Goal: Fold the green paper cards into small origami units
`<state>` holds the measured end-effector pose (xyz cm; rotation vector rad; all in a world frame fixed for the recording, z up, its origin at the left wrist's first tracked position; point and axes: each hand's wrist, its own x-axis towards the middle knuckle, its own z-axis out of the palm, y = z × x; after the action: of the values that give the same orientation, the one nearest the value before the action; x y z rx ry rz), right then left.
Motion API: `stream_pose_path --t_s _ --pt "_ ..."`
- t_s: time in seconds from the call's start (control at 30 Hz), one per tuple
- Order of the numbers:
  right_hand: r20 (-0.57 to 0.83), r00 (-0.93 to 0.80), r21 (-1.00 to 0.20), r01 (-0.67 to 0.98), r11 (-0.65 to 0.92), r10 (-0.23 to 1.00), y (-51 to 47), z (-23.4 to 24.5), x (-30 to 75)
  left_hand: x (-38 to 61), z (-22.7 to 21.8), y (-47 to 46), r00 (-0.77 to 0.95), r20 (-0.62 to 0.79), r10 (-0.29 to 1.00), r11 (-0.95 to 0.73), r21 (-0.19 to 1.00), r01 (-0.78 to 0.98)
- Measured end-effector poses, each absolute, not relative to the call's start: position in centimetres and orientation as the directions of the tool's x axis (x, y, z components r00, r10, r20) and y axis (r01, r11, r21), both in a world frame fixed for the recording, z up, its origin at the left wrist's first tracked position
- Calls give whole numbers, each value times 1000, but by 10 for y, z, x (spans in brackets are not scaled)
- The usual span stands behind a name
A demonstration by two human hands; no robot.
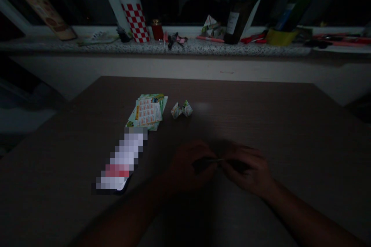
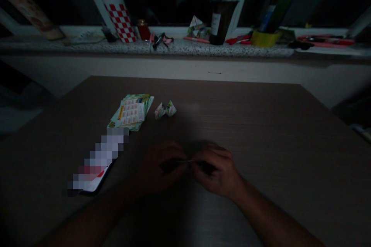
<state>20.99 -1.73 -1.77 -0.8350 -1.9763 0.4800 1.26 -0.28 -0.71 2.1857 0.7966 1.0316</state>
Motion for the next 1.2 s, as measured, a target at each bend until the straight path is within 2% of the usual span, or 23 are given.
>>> stream_pose_path --t_s 0.17,0.37,0.57,0.67,0.77,0.9,1.07,1.2 --pt "643 -414 -557 325 764 645 -15 -20 207 14 -9 -3 534 539 651 -729 640 244" --pt "663 -476 -491 305 816 577 -15 -15 202 15 -10 -3 565 541 623 -774 532 343" --pt "732 -421 -419 340 842 535 -17 -9 200 19 -8 -2 548 508 664 -724 619 304" --pt "762 -375 -406 359 841 528 -21 -8 202 16 -10 1 558 432 708 -664 675 320" --pt "787 -235 -452 411 792 571 -26 -10 207 9 -12 6 552 290 782 -560 715 417" --pt "712 23 -614 505 607 701 -28 -16 216 4 -9 7 497 127 858 -385 800 460" --pt "562 119 -753 482 448 818 -23 -19 218 13 -4 0 400 66 914 -230 897 377" --pt "476 59 -811 416 412 877 -21 -19 213 17 -8 -3 440 -9 898 -104 967 231"
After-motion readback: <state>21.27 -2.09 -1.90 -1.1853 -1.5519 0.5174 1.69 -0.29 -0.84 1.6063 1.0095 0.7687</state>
